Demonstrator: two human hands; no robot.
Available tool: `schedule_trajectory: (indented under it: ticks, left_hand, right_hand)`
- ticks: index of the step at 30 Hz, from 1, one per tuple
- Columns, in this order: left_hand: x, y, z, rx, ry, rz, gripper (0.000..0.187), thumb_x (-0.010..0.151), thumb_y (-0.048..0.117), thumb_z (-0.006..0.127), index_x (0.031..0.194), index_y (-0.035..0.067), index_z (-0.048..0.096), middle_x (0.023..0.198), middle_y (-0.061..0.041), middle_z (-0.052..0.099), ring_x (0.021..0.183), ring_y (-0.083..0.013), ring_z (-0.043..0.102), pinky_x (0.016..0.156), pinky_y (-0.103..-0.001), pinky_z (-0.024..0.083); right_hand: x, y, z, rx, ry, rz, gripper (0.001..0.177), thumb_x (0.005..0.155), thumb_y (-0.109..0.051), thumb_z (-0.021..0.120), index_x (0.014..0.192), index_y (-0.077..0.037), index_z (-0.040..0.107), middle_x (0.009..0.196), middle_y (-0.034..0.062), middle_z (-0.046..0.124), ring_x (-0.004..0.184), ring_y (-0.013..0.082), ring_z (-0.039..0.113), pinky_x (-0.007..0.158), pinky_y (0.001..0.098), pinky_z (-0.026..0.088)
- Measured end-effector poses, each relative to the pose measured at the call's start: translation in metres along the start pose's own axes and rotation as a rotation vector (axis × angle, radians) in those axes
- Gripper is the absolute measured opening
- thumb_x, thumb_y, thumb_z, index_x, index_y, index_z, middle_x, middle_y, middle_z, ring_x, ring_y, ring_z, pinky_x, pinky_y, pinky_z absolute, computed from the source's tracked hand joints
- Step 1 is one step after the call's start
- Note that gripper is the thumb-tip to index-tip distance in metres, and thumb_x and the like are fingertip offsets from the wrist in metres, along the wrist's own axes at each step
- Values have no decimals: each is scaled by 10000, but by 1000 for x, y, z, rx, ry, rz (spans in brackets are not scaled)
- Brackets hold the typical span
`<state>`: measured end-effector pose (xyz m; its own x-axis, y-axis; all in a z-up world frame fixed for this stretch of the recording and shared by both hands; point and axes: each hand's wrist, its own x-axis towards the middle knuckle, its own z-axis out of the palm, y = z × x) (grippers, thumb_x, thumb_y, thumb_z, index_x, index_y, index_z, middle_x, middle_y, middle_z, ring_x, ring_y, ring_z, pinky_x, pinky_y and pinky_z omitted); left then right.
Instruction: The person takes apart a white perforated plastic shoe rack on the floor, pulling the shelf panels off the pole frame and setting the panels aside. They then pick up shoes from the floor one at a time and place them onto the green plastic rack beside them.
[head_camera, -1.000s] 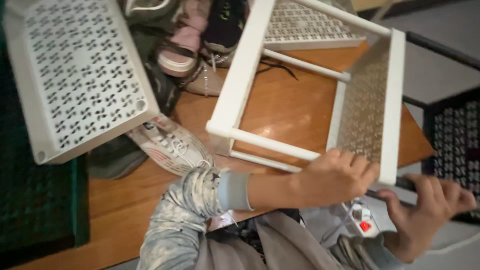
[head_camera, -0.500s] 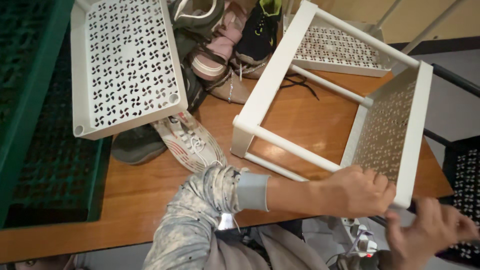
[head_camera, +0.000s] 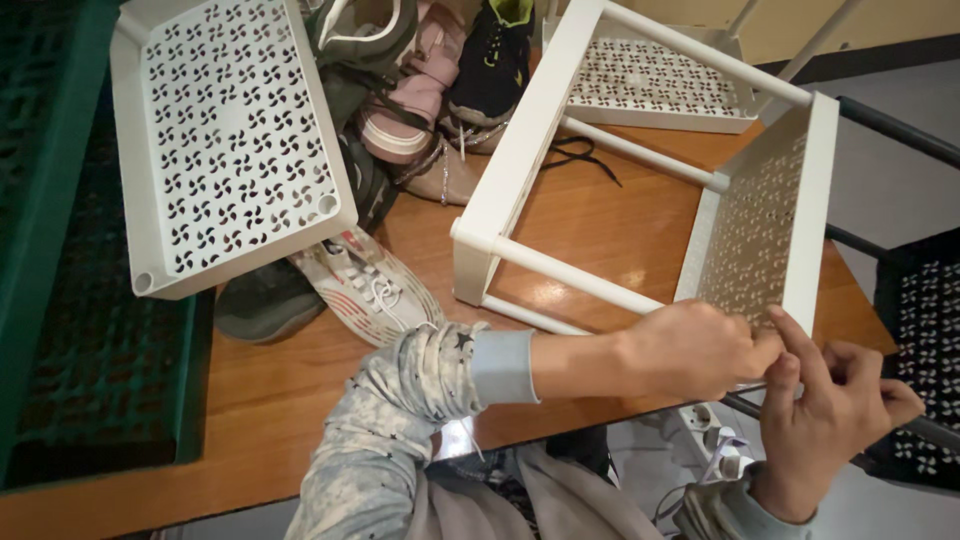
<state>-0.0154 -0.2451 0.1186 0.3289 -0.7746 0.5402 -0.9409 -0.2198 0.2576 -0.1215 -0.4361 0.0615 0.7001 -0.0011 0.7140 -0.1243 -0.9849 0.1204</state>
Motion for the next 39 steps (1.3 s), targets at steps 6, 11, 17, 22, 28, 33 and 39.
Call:
schedule_trajectory:
  ticks: [6,11,17,22,28,33,39]
  left_hand:
    - [2,-2,9,-29,-18,11,174,893,170,576,942,4,595,631,-176,688,567,-299,722,509,-433,556]
    - [2,-2,7,-16,32,6,173,922,175,557,876,12,593,632,-183,684,589,-303,726,531,-431,564]
    - [1,2,-16,72,71,16,340,1015,319,567,860,18,598,609,-142,675,562,-263,721,491,-411,554]
    - [-5,5,-32,134,150,42,381,956,401,594,923,21,588,643,-82,641,578,-228,690,501,-368,524]
    - [-29,-7,-14,618,425,206,237,1074,279,601,1187,73,636,1055,-42,627,980,-196,614,857,-360,483]
    - [-72,-28,36,613,340,197,317,994,341,615,1145,65,647,1084,-73,638,1025,-236,618,874,-390,478]
    - [-102,-54,107,161,124,-132,413,898,417,631,1095,55,659,1118,-111,652,1078,-285,622,896,-426,473]
  right_hand:
    - [4,-3,11,32,116,27,434,1199,-412,369,1305,-303,775,809,-51,471,757,86,420,988,288,298]
    - [6,-4,14,14,153,38,494,1180,-448,358,1274,-312,824,785,-49,483,699,88,388,962,289,314]
    - [11,0,14,-4,163,29,478,1170,-466,368,1238,-310,814,786,-44,491,700,112,372,952,298,319]
    - [13,-8,11,2,150,30,451,1176,-420,401,1280,-301,823,856,-47,525,789,111,413,982,294,298]
    - [18,-18,6,40,75,16,386,1217,-365,425,1311,-265,785,957,-21,558,864,97,459,1025,320,276]
    - [13,-34,13,260,189,118,422,1232,-336,380,1376,-144,727,1159,73,526,1142,236,427,1095,402,273]
    - [-4,-50,47,319,317,258,384,1144,-305,437,1454,-79,421,1373,149,470,1397,350,392,1240,546,74]
